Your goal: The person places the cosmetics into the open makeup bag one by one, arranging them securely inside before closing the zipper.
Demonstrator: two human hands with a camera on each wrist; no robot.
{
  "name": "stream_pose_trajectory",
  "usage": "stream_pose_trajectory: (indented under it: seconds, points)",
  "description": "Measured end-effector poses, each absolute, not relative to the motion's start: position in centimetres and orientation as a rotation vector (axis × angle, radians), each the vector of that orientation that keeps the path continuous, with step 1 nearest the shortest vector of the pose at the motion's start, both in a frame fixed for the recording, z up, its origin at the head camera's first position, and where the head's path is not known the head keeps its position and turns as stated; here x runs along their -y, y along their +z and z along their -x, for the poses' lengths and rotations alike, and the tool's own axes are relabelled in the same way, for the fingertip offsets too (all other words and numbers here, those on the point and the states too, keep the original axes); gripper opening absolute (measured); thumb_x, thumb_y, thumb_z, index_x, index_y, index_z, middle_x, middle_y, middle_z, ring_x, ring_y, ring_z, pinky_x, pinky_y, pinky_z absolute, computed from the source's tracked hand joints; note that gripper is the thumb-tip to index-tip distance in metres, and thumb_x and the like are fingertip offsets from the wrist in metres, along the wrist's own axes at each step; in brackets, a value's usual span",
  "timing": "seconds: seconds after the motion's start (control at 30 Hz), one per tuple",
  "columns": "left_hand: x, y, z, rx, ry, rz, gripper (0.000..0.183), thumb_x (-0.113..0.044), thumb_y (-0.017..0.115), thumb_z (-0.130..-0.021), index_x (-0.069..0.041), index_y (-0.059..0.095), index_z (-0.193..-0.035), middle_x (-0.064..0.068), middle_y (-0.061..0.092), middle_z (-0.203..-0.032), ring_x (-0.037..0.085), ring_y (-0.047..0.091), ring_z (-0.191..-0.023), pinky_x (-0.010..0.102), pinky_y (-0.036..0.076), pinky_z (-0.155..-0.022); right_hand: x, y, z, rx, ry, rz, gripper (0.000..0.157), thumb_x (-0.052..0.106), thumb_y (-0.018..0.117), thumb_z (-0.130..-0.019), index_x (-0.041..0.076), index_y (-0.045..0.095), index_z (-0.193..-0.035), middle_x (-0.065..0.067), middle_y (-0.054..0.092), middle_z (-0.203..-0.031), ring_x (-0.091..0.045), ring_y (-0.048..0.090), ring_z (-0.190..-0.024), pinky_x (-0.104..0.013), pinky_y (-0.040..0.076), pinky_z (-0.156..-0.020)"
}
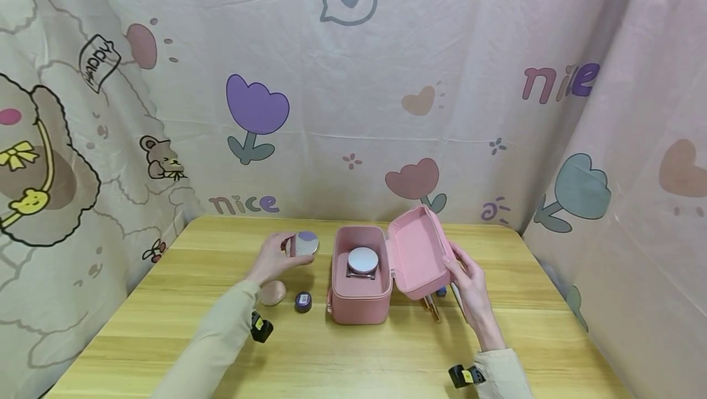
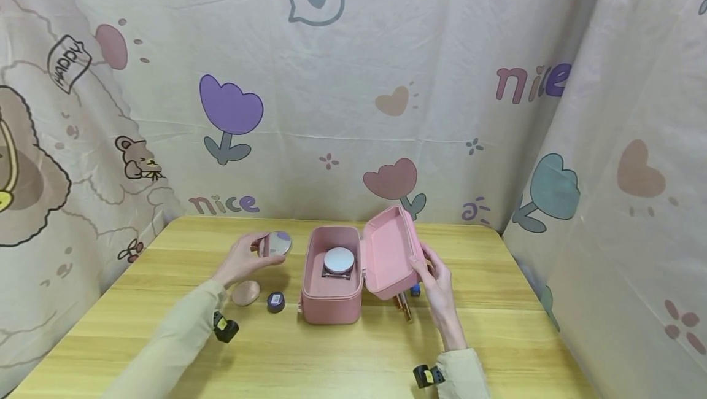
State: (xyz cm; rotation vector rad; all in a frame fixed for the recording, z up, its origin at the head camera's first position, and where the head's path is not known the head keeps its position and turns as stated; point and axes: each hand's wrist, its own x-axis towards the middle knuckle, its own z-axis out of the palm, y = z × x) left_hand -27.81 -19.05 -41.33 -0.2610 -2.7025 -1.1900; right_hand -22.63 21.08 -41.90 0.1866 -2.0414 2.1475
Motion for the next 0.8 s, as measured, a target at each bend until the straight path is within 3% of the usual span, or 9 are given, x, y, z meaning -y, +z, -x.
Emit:
stream_pose_trajectory:
  seconds: [0.4,0.63,0.8]
  points:
    - [15.4,-39.5,29.0,2.772,-1.151,0.344,0.066,-0.033,0.088,-0.073,0.001,0.064,-0.125,0.020,0.065,-0.120,0.032,0.056,-0.111,0.047,0.051,-0.095,-21.0,-41.8,22.6,2.042,2.151,-0.180,0.058,0.014,0.052,-0.103,-0.006,0.032,-0.153,-0.015,0.040,-0.149,0.004,0.060,-0.112,-0.012,0.054,-0.093]
    - [13.8,-39.1,29.5,2.826,-1.092,0.341,0.082,-0.036,0.087,-0.073,0.005,0.056,-0.137,0.025,0.058,-0.133,0.037,0.054,-0.121,0.053,0.049,-0.105,-21.0,-41.8,22.6,2.033,2.161,-0.192,0.058,0.013,0.052,-0.103,-0.006,0.031,-0.154,-0.019,0.038,-0.152,0.004,0.060,-0.112,-0.012,0.054,-0.093]
    - [12.5,-38.8,29.9,2.869,-1.047,0.352,0.086,-0.036,0.088,-0.073,0.005,0.053,-0.140,0.024,0.055,-0.135,0.036,0.053,-0.123,0.052,0.048,-0.109,-21.0,-41.9,22.6,2.035,2.151,-0.183,0.058,0.014,0.052,-0.103,-0.007,0.032,-0.153,-0.010,0.044,-0.145,0.004,0.061,-0.111,-0.012,0.054,-0.093]
